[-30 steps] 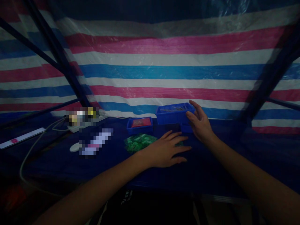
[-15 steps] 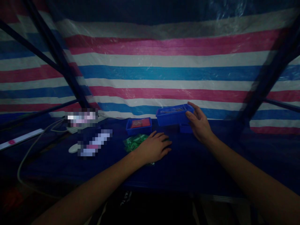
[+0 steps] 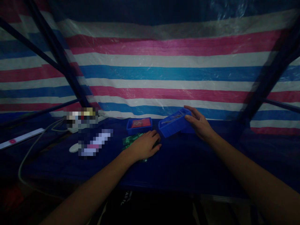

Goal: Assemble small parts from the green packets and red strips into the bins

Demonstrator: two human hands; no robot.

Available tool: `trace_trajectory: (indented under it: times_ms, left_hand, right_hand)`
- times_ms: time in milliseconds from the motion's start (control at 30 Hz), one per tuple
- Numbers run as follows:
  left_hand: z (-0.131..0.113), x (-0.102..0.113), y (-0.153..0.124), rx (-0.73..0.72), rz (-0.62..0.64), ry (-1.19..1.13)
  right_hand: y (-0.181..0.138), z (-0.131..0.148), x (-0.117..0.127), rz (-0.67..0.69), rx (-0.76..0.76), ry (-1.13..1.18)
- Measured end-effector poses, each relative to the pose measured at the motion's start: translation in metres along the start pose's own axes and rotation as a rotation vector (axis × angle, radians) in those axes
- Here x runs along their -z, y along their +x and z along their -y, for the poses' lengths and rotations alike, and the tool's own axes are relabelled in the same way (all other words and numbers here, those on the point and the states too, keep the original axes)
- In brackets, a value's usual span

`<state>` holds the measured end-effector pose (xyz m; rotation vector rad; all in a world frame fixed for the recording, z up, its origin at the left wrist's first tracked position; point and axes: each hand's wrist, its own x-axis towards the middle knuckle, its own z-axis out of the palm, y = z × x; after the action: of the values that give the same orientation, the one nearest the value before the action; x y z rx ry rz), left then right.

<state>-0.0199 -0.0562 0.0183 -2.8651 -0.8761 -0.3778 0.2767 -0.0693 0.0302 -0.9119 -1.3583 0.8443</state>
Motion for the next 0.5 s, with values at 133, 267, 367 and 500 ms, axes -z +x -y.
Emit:
trace_trajectory:
  times_ms: [133,267,367,500]
  left_hand:
    - [-0.0003,0.0016,-0.0010,0.023,-0.021,0.018]
    - [-0.0029,0.0032,-0.0001,0.018,-0.054,0.017]
    - [-0.0058,0.0038,0.0014,-0.005,-0.108,-0.007]
    - [-0.0088,0.0028,0.0028,0.013,-0.156,-0.045]
  right_hand:
    - [-0.0004,-0.0001,0.0028,0.058,-0.015,-0.109]
    - [-0.0020,0.0029,0.0010,0.109,-0.043,-0.113]
    - [-0.0033,0.0038,-0.0016,0.132,-0.056,-0.081]
    - [-0.0040,0.0023,-0.0035,0.149,-0.035,-0.098]
